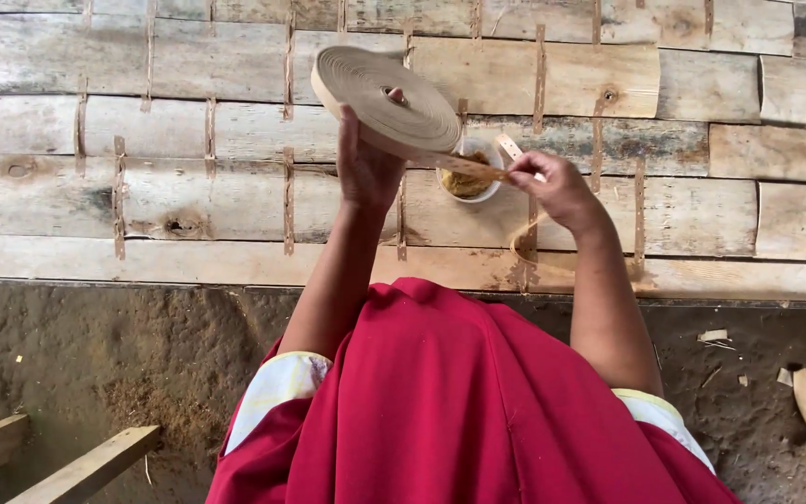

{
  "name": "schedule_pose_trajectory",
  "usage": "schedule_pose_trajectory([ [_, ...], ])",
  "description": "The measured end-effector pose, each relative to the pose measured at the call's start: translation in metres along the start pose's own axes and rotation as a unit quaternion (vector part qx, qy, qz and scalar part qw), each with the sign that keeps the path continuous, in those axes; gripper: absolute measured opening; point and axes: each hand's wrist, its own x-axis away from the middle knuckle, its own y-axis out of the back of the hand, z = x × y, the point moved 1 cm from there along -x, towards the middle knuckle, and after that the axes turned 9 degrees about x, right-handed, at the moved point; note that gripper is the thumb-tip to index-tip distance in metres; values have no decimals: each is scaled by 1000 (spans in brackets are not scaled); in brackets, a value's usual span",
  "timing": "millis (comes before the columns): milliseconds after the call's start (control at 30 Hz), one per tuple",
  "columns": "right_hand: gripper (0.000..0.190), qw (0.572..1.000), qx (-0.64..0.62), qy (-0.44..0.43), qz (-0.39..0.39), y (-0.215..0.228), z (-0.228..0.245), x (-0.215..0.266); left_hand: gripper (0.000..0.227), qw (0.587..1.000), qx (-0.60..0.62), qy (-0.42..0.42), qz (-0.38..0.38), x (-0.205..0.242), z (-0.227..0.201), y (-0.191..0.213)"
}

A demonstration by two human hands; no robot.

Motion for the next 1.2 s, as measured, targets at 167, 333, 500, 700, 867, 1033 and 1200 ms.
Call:
schedule_pose_trajectory([
  [167, 26, 907, 298, -284, -86, 38, -173, 19, 61, 1000, -25, 6, -13, 4, 11, 10],
  [333, 50, 862, 353, -303, -200, 42, -121, 15, 60, 992, -125, -5, -2, 8, 22, 0],
  [500, 72, 998, -64, -8, 24, -6, 28, -2, 92, 995, -89, 29, 20, 29, 28, -23],
  [700, 17, 979, -184, 52, 64, -19, 15, 7, 73, 992, -119, -30, 28, 23, 33, 14],
  [867, 9, 987, -155, -29, 35, -3, -14, 19, 56, 994, -98, -29, 23, 21, 11, 24],
  [1033, 47, 982, -31, -178, -57, 31, -117, 38, 53, 995, -78, -50, 26, 24, 0, 32],
  [1200, 35, 899, 307, 46, -309, 27, -139, 13, 65, 986, -139, -90, 29, 29, 6, 21],
])
